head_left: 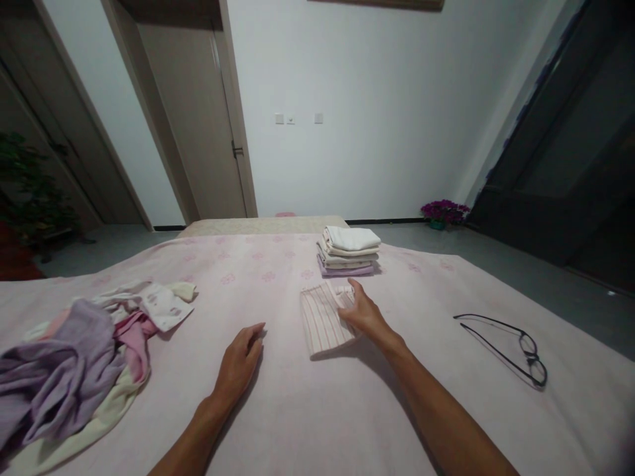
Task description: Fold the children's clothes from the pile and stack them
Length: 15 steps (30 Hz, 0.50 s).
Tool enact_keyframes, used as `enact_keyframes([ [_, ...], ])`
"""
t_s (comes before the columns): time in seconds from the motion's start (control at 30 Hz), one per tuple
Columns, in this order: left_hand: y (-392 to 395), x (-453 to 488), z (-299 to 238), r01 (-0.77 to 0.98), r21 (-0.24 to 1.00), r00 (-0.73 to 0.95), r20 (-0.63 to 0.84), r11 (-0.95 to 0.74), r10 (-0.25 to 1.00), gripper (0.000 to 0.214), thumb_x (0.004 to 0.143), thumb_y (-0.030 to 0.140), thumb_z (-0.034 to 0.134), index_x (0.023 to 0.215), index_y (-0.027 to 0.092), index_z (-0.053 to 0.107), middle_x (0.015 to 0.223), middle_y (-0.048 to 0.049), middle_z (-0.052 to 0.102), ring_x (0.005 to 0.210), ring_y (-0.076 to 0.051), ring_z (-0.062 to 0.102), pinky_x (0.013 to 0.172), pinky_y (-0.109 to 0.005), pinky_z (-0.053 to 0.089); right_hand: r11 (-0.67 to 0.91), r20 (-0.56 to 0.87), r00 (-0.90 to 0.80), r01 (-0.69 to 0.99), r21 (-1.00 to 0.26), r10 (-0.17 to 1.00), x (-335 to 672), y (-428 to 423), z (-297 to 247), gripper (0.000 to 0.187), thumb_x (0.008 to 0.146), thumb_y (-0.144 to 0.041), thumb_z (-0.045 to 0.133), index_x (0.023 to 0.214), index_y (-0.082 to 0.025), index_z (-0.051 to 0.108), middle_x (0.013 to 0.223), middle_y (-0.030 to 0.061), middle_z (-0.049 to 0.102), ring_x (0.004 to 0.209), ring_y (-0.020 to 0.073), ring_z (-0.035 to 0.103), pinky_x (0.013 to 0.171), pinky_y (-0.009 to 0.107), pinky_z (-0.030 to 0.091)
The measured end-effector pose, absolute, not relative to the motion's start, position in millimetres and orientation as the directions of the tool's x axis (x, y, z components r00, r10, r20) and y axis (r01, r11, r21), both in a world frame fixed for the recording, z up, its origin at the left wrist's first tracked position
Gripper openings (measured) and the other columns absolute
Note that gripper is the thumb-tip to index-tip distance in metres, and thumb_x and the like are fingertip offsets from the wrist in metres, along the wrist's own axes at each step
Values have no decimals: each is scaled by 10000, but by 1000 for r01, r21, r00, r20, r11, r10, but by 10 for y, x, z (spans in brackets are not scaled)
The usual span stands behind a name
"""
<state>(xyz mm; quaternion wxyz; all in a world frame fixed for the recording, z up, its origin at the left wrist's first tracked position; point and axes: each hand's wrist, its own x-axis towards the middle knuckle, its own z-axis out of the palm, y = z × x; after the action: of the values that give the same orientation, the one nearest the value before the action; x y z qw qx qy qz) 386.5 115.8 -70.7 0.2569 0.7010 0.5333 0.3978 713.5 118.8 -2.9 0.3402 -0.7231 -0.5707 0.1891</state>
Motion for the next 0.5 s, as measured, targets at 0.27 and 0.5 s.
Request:
enact_keyframes([
  [0.27,1187,3884,-696,479,836,75,265,-268,961,383,876,297,522,1210,184,672,1243,-97,704,1147,-236,662,1053,-431,494,199,278,196,344,-918,940,6472,2421,483,868,643,-239,672,1461,-155,393,1250,120,661,1003,222,666,872,330,542],
  [0.5,1206,3883,-716,471,841,80,258,-265,963,373,895,280,514,1228,195,659,1246,-98,700,1149,-231,664,1045,-426,502,85,275,254,572,-816,927,6324,3123,310,674,668,-211,623,1329,-180,493,1053,58,706,923,223,680,790,348,567],
])
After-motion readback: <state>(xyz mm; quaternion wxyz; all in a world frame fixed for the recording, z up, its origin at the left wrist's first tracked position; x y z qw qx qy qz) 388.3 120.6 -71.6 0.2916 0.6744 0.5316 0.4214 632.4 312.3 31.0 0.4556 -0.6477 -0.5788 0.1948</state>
